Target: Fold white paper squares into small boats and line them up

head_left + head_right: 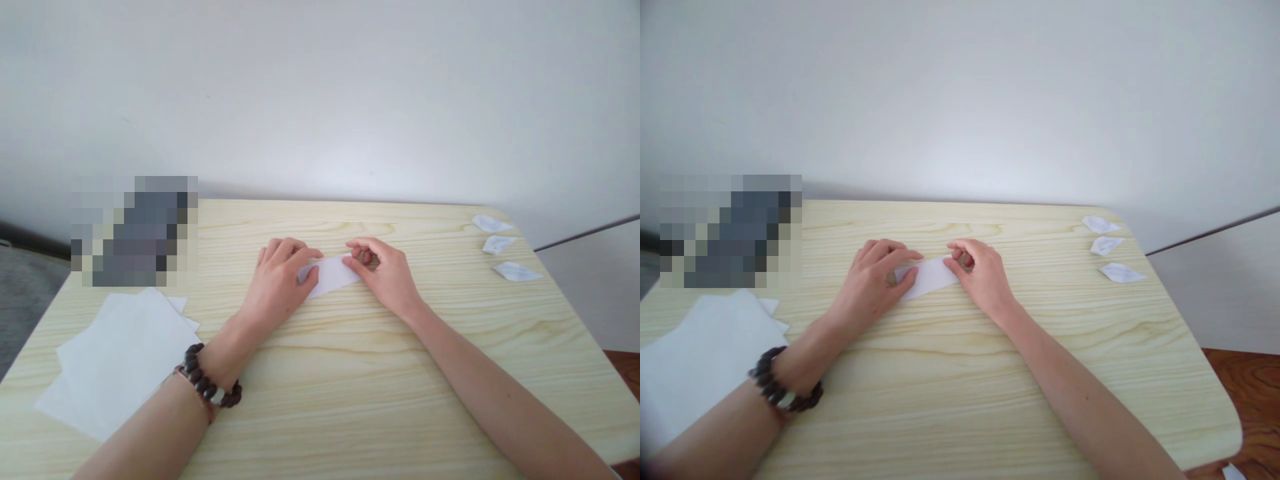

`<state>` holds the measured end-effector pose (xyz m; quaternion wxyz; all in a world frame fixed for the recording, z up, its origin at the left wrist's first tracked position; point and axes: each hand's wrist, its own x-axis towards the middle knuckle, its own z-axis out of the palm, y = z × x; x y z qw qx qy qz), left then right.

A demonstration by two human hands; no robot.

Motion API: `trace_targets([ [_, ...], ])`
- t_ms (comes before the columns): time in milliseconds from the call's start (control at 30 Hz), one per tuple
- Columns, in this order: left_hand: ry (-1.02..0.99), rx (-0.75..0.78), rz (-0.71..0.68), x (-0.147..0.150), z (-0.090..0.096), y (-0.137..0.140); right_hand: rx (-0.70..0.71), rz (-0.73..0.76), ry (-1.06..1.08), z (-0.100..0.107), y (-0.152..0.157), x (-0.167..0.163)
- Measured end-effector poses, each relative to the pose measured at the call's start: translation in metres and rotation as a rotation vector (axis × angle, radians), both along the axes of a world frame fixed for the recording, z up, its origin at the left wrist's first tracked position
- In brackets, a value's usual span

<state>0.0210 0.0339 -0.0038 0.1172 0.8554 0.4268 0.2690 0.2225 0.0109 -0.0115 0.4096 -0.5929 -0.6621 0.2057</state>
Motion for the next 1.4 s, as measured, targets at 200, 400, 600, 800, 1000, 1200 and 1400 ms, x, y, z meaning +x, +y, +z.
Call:
trace_targets([
  [200, 0.115, 0.089, -0.17, -0.0001, -0.0034, -0.0033, 0.036, 0.02, -0.067, 0.0018, -0.0005, -0.0021],
  [400, 0.185, 0.133, -0.174, 0.0004, -0.0047, -0.0038, 0.011, 0.016, -0.114, 0.003, -0.0005, -0.003],
  [600, 0.214, 0.16, -0.188, 0.0013, -0.0037, -0.0043, 0.044, 0.016, -0.205, 0.0002, -0.0006, -0.0033],
  [800, 0.23, 0.19, -0.159, 0.0021, -0.0026, -0.0056, 0.033, -0.014, -0.183, -0.001, -0.0007, -0.0043],
  [1000, 0.251, 0.191, -0.123, 0.0025, -0.001, -0.0061, 0.039, -0.004, -0.088, 0.0005, -0.0022, -0.0016],
  [1200, 0.286, 0.189, -0.088, 0.0031, -0.0004, -0.0064, 0.034, 0.034, -0.05, 0.0013, -0.0019, 0.0008],
  [1400, 0.285, 0.194, -0.041, 0.0036, -0.001, -0.0074, 0.032, 0.045, -0.113, -0.0012, -0.0006, 0.0001],
])
